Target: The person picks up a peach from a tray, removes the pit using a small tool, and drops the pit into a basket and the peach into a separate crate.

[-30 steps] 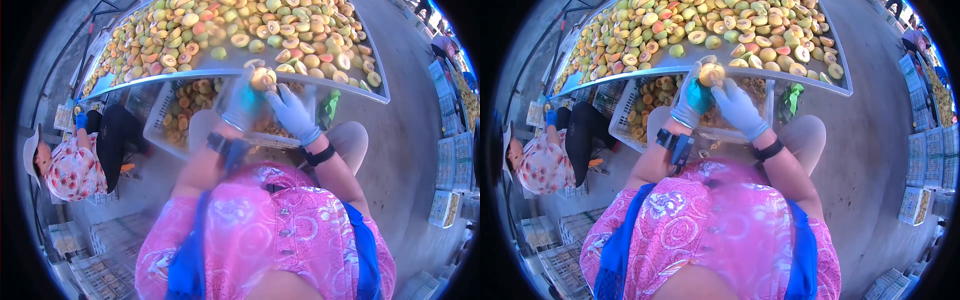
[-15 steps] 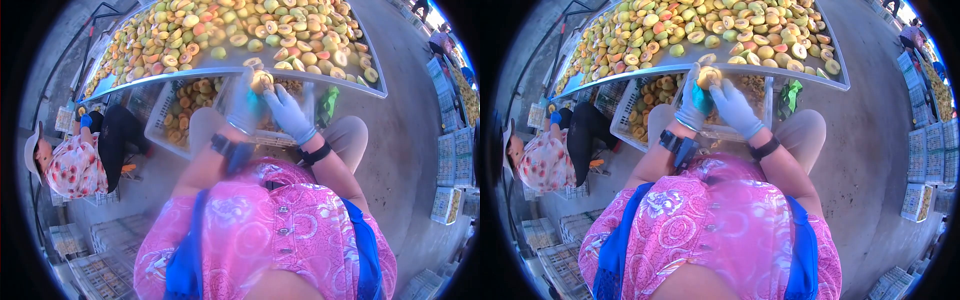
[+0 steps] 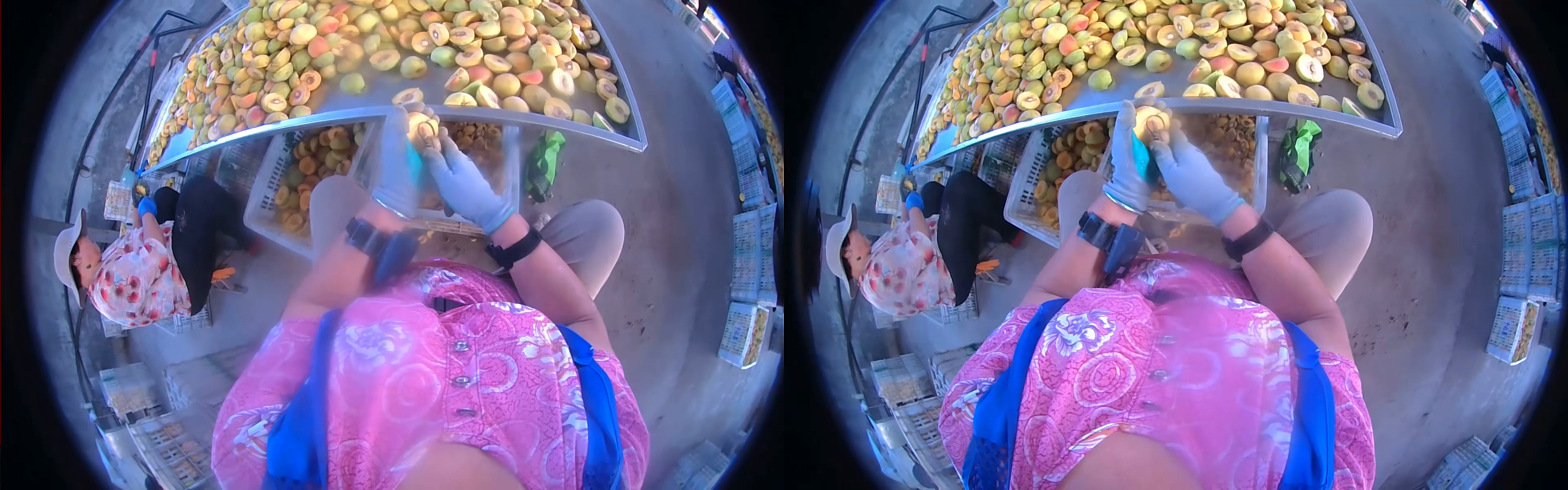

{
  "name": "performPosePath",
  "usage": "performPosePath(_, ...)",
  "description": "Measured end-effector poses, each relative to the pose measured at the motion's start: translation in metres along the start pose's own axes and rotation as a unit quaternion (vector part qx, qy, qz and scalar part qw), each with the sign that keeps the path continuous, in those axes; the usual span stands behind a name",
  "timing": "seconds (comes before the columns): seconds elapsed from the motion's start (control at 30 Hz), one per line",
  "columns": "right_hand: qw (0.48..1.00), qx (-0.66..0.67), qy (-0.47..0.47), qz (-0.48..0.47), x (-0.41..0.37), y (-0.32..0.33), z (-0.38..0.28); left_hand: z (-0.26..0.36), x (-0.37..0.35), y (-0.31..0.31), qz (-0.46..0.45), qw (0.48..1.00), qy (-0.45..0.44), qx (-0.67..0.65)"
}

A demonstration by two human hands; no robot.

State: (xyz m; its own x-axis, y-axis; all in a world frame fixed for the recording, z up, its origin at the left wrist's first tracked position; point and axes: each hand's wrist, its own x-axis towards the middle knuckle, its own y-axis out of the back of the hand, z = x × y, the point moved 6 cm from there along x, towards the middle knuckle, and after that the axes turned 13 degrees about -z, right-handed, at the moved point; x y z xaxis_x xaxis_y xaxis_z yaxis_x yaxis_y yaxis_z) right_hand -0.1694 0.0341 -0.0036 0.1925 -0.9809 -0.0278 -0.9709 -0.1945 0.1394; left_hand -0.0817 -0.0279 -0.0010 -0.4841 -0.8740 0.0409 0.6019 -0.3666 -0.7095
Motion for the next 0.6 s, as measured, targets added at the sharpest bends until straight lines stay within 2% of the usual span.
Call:
performPosePath(0.1,0.998,0.055,-0.02,-0.039,0.003,-0.001,0.009,-0.002,0.004,0.006,0.042,0.998,-0.04,0.018)
performPosePath(0.17,1.0,0.003,0.007,-0.002,0.004,0.002,0.011,-0.001,0.012,0.006,-0.015,0.996,-0.038,0.085)
performPosePath(0.2,1.0,0.005,0.006,-0.002,0.004,0.004,0.012,0.0,0.014,0.01,-0.014,0.996,-0.036,0.086)
performPosePath(0.27,0.999,0.031,0.02,-0.027,0.002,0.002,0.007,0.002,0.012,0.0,0.016,0.992,0.064,0.106)
performPosePath(0.3,0.999,0.033,0.021,-0.03,0.002,0.0,0.007,0.003,0.011,-0.002,0.019,0.992,0.064,0.107)
performPosePath(0.4,0.999,0.035,-0.011,0.001,0.002,0.002,0.009,0.001,0.013,-0.002,0.033,0.995,0.034,0.092)
performPosePath(0.47,0.977,0.186,-0.08,-0.062,-0.003,-0.004,0.012,0.013,0.013,-0.004,0.033,0.953,-0.077,0.292)
performPosePath(0.5,0.977,0.187,-0.08,-0.062,-0.005,-0.004,0.009,0.014,0.013,0.0,0.033,0.953,-0.078,0.293)
performPosePath(0.57,0.96,0.265,-0.054,-0.076,-0.009,-0.007,0.003,0.01,0.012,-0.01,-0.007,0.981,0.068,0.183)
performPosePath(0.6,0.96,0.265,-0.054,-0.077,-0.009,-0.005,0.005,0.012,0.013,-0.008,-0.006,0.981,0.067,0.184)
